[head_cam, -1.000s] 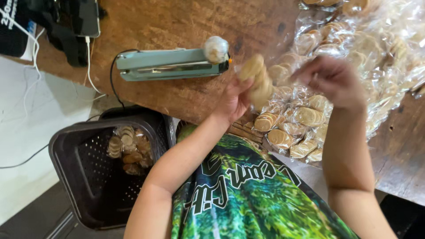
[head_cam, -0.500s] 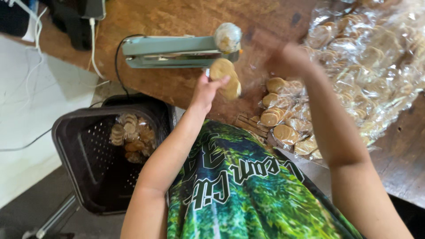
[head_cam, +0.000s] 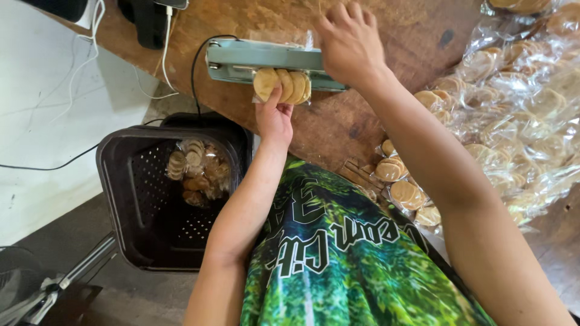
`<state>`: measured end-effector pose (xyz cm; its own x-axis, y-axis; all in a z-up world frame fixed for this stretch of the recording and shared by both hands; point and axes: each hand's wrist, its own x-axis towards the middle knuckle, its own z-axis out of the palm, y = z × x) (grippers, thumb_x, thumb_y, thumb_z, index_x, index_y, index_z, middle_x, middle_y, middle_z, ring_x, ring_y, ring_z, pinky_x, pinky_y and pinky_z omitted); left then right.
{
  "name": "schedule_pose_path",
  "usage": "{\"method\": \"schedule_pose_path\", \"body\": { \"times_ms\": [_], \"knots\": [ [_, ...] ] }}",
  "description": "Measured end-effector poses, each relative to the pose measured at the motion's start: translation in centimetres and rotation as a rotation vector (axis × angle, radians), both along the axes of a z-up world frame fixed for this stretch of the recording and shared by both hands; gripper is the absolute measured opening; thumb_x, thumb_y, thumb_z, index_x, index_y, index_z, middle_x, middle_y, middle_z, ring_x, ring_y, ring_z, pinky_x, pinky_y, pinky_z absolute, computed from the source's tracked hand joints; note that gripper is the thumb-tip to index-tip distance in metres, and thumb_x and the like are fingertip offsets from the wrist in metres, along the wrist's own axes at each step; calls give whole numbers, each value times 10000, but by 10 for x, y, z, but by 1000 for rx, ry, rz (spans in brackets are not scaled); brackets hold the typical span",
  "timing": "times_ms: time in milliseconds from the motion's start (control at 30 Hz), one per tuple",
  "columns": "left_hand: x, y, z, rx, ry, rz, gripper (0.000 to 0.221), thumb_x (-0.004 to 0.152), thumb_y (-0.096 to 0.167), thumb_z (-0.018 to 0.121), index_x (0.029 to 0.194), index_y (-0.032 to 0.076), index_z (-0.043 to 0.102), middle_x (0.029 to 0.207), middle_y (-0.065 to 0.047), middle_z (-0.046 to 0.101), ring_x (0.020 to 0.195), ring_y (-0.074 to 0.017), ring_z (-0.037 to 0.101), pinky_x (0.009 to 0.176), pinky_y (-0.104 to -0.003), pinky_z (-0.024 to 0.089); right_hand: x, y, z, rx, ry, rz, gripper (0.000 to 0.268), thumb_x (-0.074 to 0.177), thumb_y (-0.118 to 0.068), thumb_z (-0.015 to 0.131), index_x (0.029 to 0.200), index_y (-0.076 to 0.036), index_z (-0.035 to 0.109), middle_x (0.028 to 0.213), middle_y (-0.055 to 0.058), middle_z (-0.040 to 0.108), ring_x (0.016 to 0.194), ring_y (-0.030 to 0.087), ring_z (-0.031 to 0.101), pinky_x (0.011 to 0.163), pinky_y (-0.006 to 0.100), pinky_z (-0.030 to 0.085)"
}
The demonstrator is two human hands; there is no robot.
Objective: The person seals small stacks of cookies in plastic bags using a heat sealer.
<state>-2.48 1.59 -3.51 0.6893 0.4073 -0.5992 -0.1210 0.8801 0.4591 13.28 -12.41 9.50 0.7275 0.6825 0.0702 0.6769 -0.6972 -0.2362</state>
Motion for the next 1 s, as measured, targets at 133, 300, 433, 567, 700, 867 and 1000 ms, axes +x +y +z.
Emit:
{"method": "schedule_pose_path", "body": {
  "times_ms": [133, 300, 433, 567, 700, 867, 1000],
  "knots": [
    [-1, 5, 0, 27, 81, -73, 507, 855, 178, 836, 1296, 200, 587, 1172, 35, 661, 1022, -114, 617, 824, -286, 501, 13, 9, -21, 86, 6, -72, 341, 967, -131, 598, 1297, -93, 673, 1286, 181, 623, 1239, 386, 548, 964, 568, 441],
    [-3, 8, 5, 84, 216, -166, 442, 862, 230, 828, 1250, 208, 619, 1130, 69, 660, 971, -88, 607, 787, -279, 475, 13, 8, -21, 109, 140, -131, 344, 977, -109, 588, 1316, -87, 639, 1293, 157, 621, 1237, 397, 548, 949, 581, 454],
    [-1, 8, 9, 144, 220, -173, 409, 863, 245, 837, 1217, 203, 636, 1121, 55, 670, 937, -75, 598, 740, -243, 444, 17, 11, -24, 160, 81, -152, 360, 957, -124, 615, 1314, -75, 627, 1293, 165, 612, 1223, 399, 542, 936, 565, 471],
    [-4, 9, 14, 196, 236, -189, 422, 865, 258, 842, 1219, 189, 622, 1106, 63, 669, 915, -54, 584, 720, -223, 446, 16, 10, -27, 158, 117, -156, 294, 961, -141, 632, 1244, -63, 648, 1289, 149, 610, 1247, 377, 539, 952, 553, 467],
    [-3, 12, 18, 194, 207, -211, 436, 885, 260, 841, 1246, 184, 608, 1107, 64, 669, 924, -55, 580, 743, -224, 441, 18, 8, -28, 194, 82, -135, 323, 952, -128, 636, 1265, -49, 653, 1296, 153, 604, 1248, 374, 537, 984, 539, 468],
    [-9, 7, 20, 134, 280, -241, 478, 846, 240, 856, 1231, 224, 573, 1103, 49, 655, 900, -100, 581, 773, -279, 476, 18, 9, -31, 135, 141, -185, 268, 939, -158, 623, 1187, -70, 674, 1205, 162, 621, 1199, 386, 549, 968, 545, 460],
    [-5, 8, 24, 162, 327, -264, 483, 821, 239, 846, 1226, 223, 584, 1129, 44, 687, 950, -115, 635, 800, -284, 483, 19, 13, -34, 70, 145, -220, 223, 945, -167, 604, 1137, -92, 686, 1196, 152, 629, 1180, 381, 553, 1014, 537, 456]
  ]
}}
